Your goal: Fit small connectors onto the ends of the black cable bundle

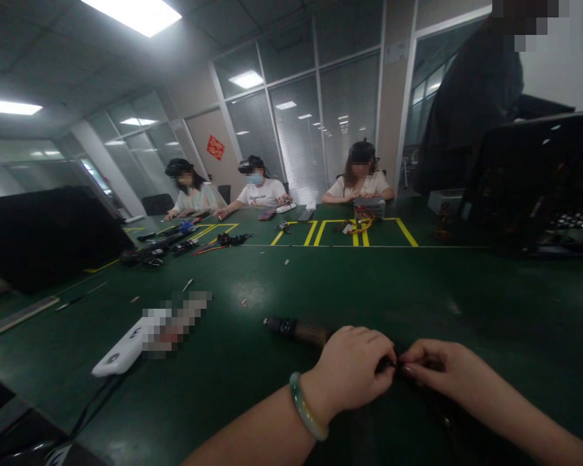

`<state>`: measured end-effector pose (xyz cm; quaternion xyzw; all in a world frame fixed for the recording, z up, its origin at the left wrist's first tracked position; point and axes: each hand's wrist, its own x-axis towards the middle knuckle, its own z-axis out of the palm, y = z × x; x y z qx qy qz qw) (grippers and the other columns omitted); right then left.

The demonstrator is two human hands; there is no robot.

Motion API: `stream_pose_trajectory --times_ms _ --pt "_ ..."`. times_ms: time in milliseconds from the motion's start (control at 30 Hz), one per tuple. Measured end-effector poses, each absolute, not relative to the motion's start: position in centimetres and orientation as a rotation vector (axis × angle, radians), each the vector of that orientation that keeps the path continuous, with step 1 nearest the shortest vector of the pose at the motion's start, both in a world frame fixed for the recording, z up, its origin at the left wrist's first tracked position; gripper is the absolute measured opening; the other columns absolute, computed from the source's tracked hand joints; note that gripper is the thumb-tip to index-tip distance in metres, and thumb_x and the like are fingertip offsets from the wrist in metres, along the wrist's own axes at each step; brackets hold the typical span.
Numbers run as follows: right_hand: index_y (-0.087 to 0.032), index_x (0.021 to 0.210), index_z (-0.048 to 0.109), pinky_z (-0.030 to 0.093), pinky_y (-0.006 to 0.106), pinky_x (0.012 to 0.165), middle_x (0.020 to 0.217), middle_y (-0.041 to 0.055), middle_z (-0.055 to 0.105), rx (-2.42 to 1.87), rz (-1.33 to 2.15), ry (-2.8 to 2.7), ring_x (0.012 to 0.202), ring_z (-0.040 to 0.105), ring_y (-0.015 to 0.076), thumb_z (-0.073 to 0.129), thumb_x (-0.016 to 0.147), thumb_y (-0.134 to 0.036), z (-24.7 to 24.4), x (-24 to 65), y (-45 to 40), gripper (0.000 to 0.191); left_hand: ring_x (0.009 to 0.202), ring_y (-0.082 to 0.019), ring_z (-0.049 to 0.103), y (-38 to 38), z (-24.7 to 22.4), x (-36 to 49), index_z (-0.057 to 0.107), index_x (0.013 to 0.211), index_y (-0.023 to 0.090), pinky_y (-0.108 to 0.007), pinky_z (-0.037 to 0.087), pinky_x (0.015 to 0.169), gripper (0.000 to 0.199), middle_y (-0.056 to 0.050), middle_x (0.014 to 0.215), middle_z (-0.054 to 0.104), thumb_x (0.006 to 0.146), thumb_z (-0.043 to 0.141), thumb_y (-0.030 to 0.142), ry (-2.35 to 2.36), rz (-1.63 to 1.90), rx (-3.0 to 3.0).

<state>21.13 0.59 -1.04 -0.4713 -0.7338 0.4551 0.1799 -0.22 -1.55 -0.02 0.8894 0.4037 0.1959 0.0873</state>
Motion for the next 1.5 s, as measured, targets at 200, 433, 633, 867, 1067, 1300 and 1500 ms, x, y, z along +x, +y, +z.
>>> stream_pose_trajectory --times_ms 200,433,633,867,1067,1300,1500 --pt "-0.025 0.088 0.072 0.049 0.023 0.073 0.088 -0.0012 0.074 -1.364 1.303 -2.071 0.084 0.067 0.0194 0.059 0.085 -0.037 -0.9 21.2 0.3 0.018 0.096 -0.019 0.059 -1.5 -0.2 -0.2 0.059 0.094 0.021 -0.033 0.042 0.087 0.01 0.001 0.102 0.065 0.085 0.063 0.024 1.195 0.593 2.67" --pt "-0.024 0.088 0.07 0.049 0.024 0.073 0.088 -0.0011 0.074 -1.346 1.269 -2.047 0.086 0.067 0.0203 0.059 0.086 -0.037 -1.4 21.1 0.3 0.017 0.09 -0.018 0.059 -1.4 -0.4 0.0 0.058 0.093 0.022 -0.032 0.042 0.082 0.008 0.002 0.094 0.064 0.087 0.062 0.026 1.259 0.572 2.692" --pt "-0.025 0.089 0.07 0.049 0.025 0.074 0.09 -0.0009 0.073 -1.336 1.222 -2.076 0.086 0.067 0.02 0.057 0.087 -0.038 -1.0 21.0 0.3 0.019 0.09 -0.019 0.059 -1.2 -0.5 0.1 0.058 0.093 0.021 -0.033 0.042 0.082 0.008 0.001 0.095 0.064 0.087 0.062 0.025 1.264 0.595 2.67" --pt "-0.023 0.087 0.067 0.049 0.025 0.072 0.085 -0.0006 0.072 -1.304 1.185 -2.111 0.083 0.067 0.0197 0.056 0.087 -0.037 -2.1 21.1 0.5 0.018 0.092 -0.019 0.059 -1.3 -0.3 -0.1 0.058 0.095 0.022 -0.033 0.042 0.083 0.013 0.001 0.095 0.065 0.086 0.064 0.029 1.273 0.574 2.669" --pt "-0.024 0.086 0.065 0.048 0.022 0.066 0.082 -0.0022 0.071 -1.339 1.147 -2.129 0.078 0.066 0.0174 0.056 0.088 -0.036 -1.9 21.1 0.2 0.015 0.098 -0.018 0.059 -1.3 -0.2 -0.2 0.06 0.096 0.022 -0.033 0.041 0.088 0.01 0.001 0.102 0.065 0.087 0.063 0.025 1.212 0.565 2.688" --pt "-0.024 0.086 0.065 0.048 0.022 0.067 0.083 -0.0022 0.071 -1.359 1.187 -2.105 0.078 0.067 0.0174 0.055 0.088 -0.037 -1.4 20.9 0.1 0.017 0.097 -0.017 0.059 -1.3 0.0 -0.2 0.06 0.096 0.022 -0.032 0.042 0.087 0.009 0.002 0.102 0.065 0.089 0.061 0.028 1.217 0.56 2.694" --pt "-0.025 0.087 0.066 0.049 0.024 0.066 0.083 -0.0014 0.072 -1.34 1.22 -2.094 0.079 0.067 0.019 0.054 0.088 -0.039 -1.4 21.0 0.2 0.019 0.094 -0.019 0.06 -1.4 0.0 -0.2 0.058 0.1 0.021 -0.034 0.043 0.085 0.018 0.0 0.1 0.065 0.086 0.065 0.03 1.235 0.603 2.645"
